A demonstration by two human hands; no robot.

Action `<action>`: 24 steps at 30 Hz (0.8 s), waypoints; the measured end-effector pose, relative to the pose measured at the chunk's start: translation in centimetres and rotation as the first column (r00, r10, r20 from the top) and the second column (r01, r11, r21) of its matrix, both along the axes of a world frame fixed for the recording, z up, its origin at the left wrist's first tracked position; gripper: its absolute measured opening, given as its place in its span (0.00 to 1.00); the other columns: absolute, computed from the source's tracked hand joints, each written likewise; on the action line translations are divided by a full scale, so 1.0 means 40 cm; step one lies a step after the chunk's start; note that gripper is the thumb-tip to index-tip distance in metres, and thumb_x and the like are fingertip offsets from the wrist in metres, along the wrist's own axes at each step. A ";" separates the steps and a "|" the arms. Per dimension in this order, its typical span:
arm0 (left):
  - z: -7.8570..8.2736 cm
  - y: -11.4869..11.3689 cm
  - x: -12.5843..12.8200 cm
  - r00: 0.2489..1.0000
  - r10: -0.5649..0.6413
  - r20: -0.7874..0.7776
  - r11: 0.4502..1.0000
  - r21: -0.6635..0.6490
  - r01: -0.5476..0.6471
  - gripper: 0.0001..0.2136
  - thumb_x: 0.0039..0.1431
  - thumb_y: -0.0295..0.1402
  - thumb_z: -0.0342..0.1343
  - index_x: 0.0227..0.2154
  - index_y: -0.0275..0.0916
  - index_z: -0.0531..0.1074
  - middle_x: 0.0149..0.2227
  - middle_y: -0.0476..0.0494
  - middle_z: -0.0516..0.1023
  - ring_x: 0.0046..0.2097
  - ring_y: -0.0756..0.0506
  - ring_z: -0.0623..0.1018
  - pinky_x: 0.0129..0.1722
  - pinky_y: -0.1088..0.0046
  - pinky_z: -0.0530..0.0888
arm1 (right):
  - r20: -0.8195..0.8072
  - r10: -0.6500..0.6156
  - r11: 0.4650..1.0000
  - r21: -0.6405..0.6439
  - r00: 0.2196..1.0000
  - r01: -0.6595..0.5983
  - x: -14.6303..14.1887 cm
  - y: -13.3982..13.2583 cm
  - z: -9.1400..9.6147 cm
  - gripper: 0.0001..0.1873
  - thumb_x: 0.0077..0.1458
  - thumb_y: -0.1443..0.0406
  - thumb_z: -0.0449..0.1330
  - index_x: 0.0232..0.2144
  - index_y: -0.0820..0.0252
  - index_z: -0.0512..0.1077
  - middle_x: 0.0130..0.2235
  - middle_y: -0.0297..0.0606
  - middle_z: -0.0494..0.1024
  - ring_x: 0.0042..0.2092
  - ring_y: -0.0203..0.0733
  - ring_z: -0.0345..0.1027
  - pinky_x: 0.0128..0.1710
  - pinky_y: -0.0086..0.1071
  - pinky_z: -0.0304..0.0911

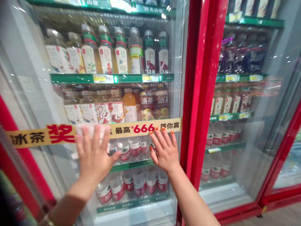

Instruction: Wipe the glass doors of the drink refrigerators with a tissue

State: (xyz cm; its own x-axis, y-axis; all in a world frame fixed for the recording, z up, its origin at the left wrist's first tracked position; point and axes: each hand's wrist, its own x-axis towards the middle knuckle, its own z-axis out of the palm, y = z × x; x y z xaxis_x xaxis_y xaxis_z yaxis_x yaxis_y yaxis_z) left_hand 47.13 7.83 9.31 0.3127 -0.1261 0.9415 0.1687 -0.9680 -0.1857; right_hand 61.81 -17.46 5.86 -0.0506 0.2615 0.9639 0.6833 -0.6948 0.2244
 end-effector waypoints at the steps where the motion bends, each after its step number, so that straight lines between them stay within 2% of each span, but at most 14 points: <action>1: -0.083 -0.029 0.012 0.999 0.005 -0.034 0.997 0.082 -0.002 0.45 0.66 0.65 0.49 0.78 0.46 0.48 0.82 0.45 0.38 0.82 0.31 0.36 0.81 0.42 0.35 | 0.001 0.002 1.000 -0.004 1.000 -0.002 0.000 -0.001 0.000 0.44 0.68 0.61 0.57 0.80 0.49 0.44 0.77 0.36 0.61 0.79 0.49 0.47 0.80 0.53 0.39; 4: -0.361 -0.085 0.002 0.979 0.029 -0.201 0.946 0.323 0.039 0.38 0.62 0.62 0.56 0.72 0.53 0.65 0.81 0.53 0.48 0.82 0.34 0.40 0.83 0.47 0.35 | 0.011 0.016 1.000 -0.007 1.000 -0.016 0.000 -0.004 0.001 0.43 0.69 0.61 0.57 0.79 0.50 0.45 0.78 0.37 0.59 0.80 0.47 0.43 0.81 0.51 0.37; 6: -0.504 -0.092 -0.036 0.969 0.009 -0.248 0.907 0.410 0.097 0.33 0.56 0.66 0.57 0.62 0.64 0.76 0.78 0.67 0.55 0.82 0.42 0.39 0.83 0.63 0.40 | 0.018 0.031 0.999 -0.009 0.999 -0.031 0.001 -0.006 0.002 0.43 0.69 0.62 0.57 0.79 0.51 0.47 0.78 0.38 0.59 0.81 0.46 0.42 0.81 0.50 0.36; 7: -0.551 -0.086 -0.058 0.966 -0.003 -0.259 0.889 0.442 0.121 0.32 0.51 0.69 0.57 0.57 0.68 0.79 0.76 0.73 0.57 0.82 0.45 0.38 0.82 0.68 0.43 | 0.020 0.038 0.999 -0.011 0.999 -0.037 0.001 -0.007 0.003 0.42 0.69 0.62 0.57 0.79 0.51 0.47 0.78 0.38 0.59 0.81 0.46 0.42 0.81 0.50 0.36; 9: -0.588 -0.059 -0.096 0.959 -0.027 -0.282 0.856 0.489 0.168 0.32 0.44 0.72 0.58 0.52 0.72 0.80 0.74 0.80 0.58 0.81 0.48 0.35 0.81 0.74 0.44 | 0.025 0.047 0.999 -0.015 0.999 -0.046 0.003 -0.007 0.003 0.41 0.69 0.62 0.57 0.79 0.53 0.49 0.77 0.39 0.59 0.81 0.46 0.42 0.81 0.50 0.36; 11: -0.554 -0.013 -0.120 0.945 -0.044 -0.324 0.831 0.514 0.215 0.33 0.44 0.72 0.59 0.54 0.73 0.79 0.74 0.82 0.58 0.81 0.50 0.32 0.80 0.74 0.39 | 0.031 0.053 0.999 -0.013 0.998 -0.052 0.004 -0.005 0.004 0.41 0.69 0.62 0.56 0.79 0.54 0.50 0.77 0.40 0.60 0.81 0.47 0.42 0.81 0.50 0.35; 13: -0.455 0.047 -0.133 0.934 -0.035 -0.355 0.839 0.497 0.220 0.33 0.51 0.69 0.60 0.60 0.71 0.75 0.75 0.78 0.57 0.81 0.50 0.30 0.80 0.72 0.34 | 0.034 0.055 0.998 -0.011 0.998 -0.055 0.006 -0.004 0.003 0.41 0.68 0.62 0.57 0.78 0.55 0.51 0.76 0.41 0.62 0.80 0.47 0.43 0.81 0.50 0.35; 16: -0.210 0.146 -0.147 0.947 0.036 -0.318 0.932 0.353 0.083 0.36 0.66 0.60 0.54 0.73 0.56 0.61 0.80 0.55 0.52 0.82 0.41 0.32 0.80 0.51 0.29 | 0.032 0.052 0.999 -0.012 0.998 -0.051 0.007 -0.004 0.000 0.41 0.68 0.62 0.57 0.78 0.55 0.51 0.76 0.42 0.63 0.80 0.48 0.44 0.81 0.50 0.36; 18: -0.032 0.201 -0.155 0.973 0.094 -0.212 0.995 0.057 -0.084 0.38 0.73 0.59 0.44 0.78 0.47 0.48 0.82 0.42 0.41 0.81 0.32 0.29 0.76 0.36 0.29 | 0.036 0.049 0.999 -0.010 0.998 -0.049 0.008 -0.004 -0.002 0.41 0.68 0.62 0.57 0.79 0.54 0.50 0.76 0.42 0.63 0.80 0.48 0.45 0.81 0.51 0.37; 20: 0.086 0.225 -0.153 0.989 0.089 -0.120 0.975 -0.195 -0.112 0.41 0.75 0.60 0.37 0.78 0.39 0.37 0.82 0.32 0.30 0.79 0.24 0.28 0.71 0.25 0.33 | 0.035 0.047 0.999 -0.004 0.998 -0.047 0.010 -0.004 -0.004 0.42 0.68 0.61 0.57 0.79 0.53 0.49 0.77 0.41 0.62 0.80 0.49 0.46 0.80 0.51 0.38; 21: 0.104 0.222 -0.147 0.993 0.085 -0.086 0.959 -0.263 -0.105 0.42 0.75 0.61 0.35 0.78 0.38 0.35 0.81 0.30 0.27 0.79 0.23 0.28 0.71 0.25 0.34 | 0.033 0.048 0.999 -0.001 0.998 -0.048 0.010 -0.004 -0.005 0.42 0.68 0.61 0.57 0.79 0.52 0.49 0.77 0.41 0.61 0.80 0.50 0.46 0.80 0.51 0.38; 22: 0.089 0.206 -0.136 0.995 0.072 -0.066 0.955 -0.283 -0.088 0.43 0.74 0.61 0.37 0.78 0.37 0.35 0.81 0.29 0.27 0.79 0.23 0.28 0.72 0.26 0.35 | 0.032 0.049 0.999 0.002 0.998 -0.049 0.011 -0.003 -0.006 0.42 0.68 0.61 0.57 0.79 0.52 0.49 0.77 0.41 0.61 0.80 0.50 0.46 0.80 0.51 0.38; 23: 0.041 0.180 -0.122 0.997 0.045 -0.060 0.965 -0.257 -0.059 0.44 0.73 0.61 0.40 0.78 0.36 0.36 0.81 0.30 0.28 0.79 0.25 0.28 0.74 0.29 0.35 | 0.031 0.051 0.999 0.004 0.998 -0.051 0.012 -0.003 -0.007 0.42 0.68 0.61 0.57 0.79 0.52 0.49 0.77 0.41 0.61 0.80 0.50 0.46 0.80 0.51 0.38; 24: -0.035 0.145 -0.109 0.998 0.019 -0.067 0.977 -0.212 -0.032 0.44 0.72 0.61 0.44 0.79 0.38 0.40 0.82 0.32 0.32 0.80 0.29 0.29 0.77 0.35 0.35 | 0.032 0.053 0.999 0.007 0.998 -0.053 0.013 -0.002 -0.008 0.42 0.68 0.61 0.57 0.79 0.51 0.49 0.77 0.40 0.61 0.80 0.50 0.47 0.80 0.51 0.38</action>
State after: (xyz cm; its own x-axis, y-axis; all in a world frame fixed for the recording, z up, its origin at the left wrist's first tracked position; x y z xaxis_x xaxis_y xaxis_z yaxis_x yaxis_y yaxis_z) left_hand 42.78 13.62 7.90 0.3736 0.0836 0.9238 0.1882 -0.9820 0.0128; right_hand 62.32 -17.54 5.54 -0.0953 0.2503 0.9635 0.7120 -0.6593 0.2417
